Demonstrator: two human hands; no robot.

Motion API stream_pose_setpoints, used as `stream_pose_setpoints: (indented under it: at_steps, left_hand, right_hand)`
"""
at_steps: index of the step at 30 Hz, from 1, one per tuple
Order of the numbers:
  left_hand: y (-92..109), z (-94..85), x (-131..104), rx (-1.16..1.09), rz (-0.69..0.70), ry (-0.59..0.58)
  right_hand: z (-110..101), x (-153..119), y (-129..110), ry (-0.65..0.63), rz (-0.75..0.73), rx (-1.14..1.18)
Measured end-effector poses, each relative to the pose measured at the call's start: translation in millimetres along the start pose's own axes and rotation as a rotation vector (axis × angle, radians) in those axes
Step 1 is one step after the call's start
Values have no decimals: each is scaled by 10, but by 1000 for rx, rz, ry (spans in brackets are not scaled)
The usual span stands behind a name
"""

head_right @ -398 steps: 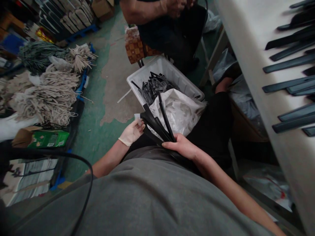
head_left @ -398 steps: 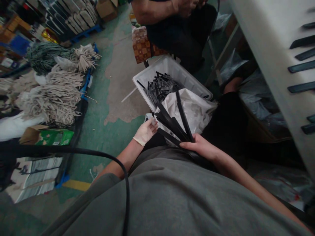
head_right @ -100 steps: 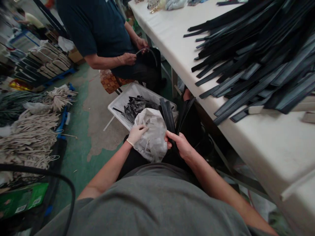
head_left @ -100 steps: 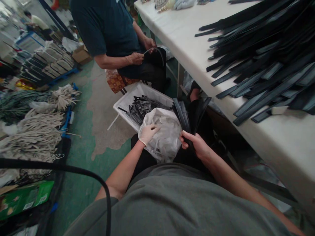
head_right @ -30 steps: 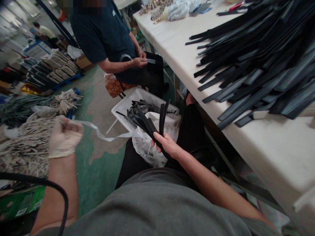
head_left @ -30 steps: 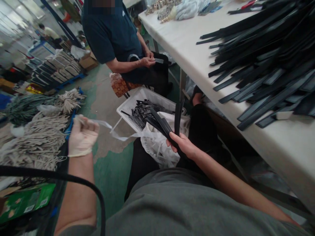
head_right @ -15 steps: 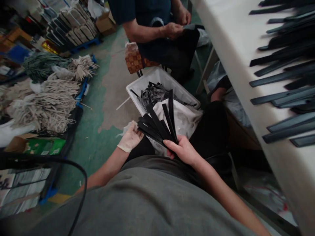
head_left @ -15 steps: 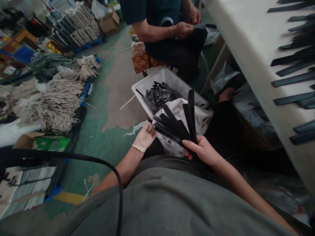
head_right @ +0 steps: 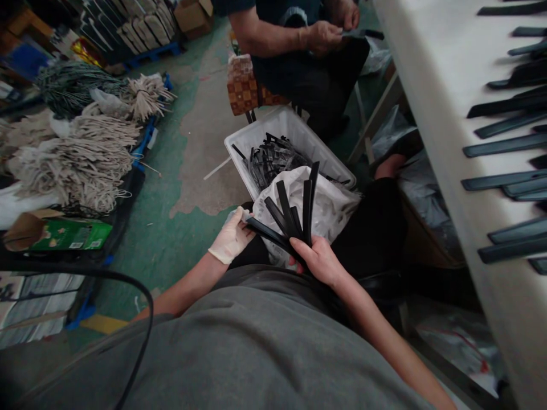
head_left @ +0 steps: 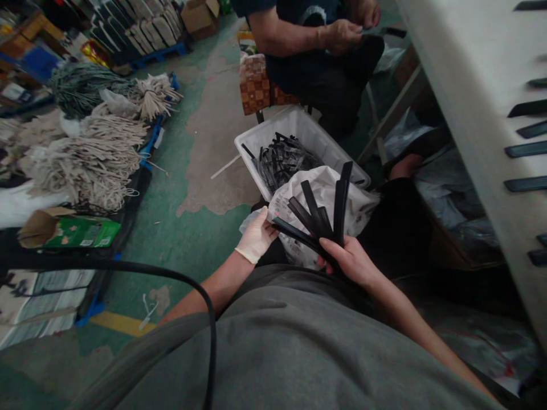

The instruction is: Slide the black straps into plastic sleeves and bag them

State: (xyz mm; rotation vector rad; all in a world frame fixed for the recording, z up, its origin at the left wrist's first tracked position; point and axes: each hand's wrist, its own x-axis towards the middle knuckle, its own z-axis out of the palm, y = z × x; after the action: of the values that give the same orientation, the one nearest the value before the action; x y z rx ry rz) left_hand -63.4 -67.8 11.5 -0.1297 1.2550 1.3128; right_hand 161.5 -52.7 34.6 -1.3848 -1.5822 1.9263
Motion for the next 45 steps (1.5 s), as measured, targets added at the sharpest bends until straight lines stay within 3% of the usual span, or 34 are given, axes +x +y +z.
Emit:
stream_pose_setpoints:
  at_steps: [8, 19, 29, 35, 42, 45]
  left_hand:
    - [-2, 8, -14, -35, -66, -20]
    - [-14, 28, -33, 46, -51, -4]
    - [-20, -84, -31, 184, 63, -69]
    - [-45, -196, 41, 167, -94, -11]
    - [-267, -142, -121, 243, -145, -108]
    - [-349, -83, -186, 267, -208, -148]
  right_hand:
    - [26, 5, -6, 217, 95, 91]
    - [-2, 44, -10, 222, 55, 48]
    - [44, 74, 50, 268, -59, -208]
    - [64, 43, -28, 266, -76, -390]
    - [233, 127, -60, 268, -53, -561]
    - [256, 236, -45, 270, -85, -493]
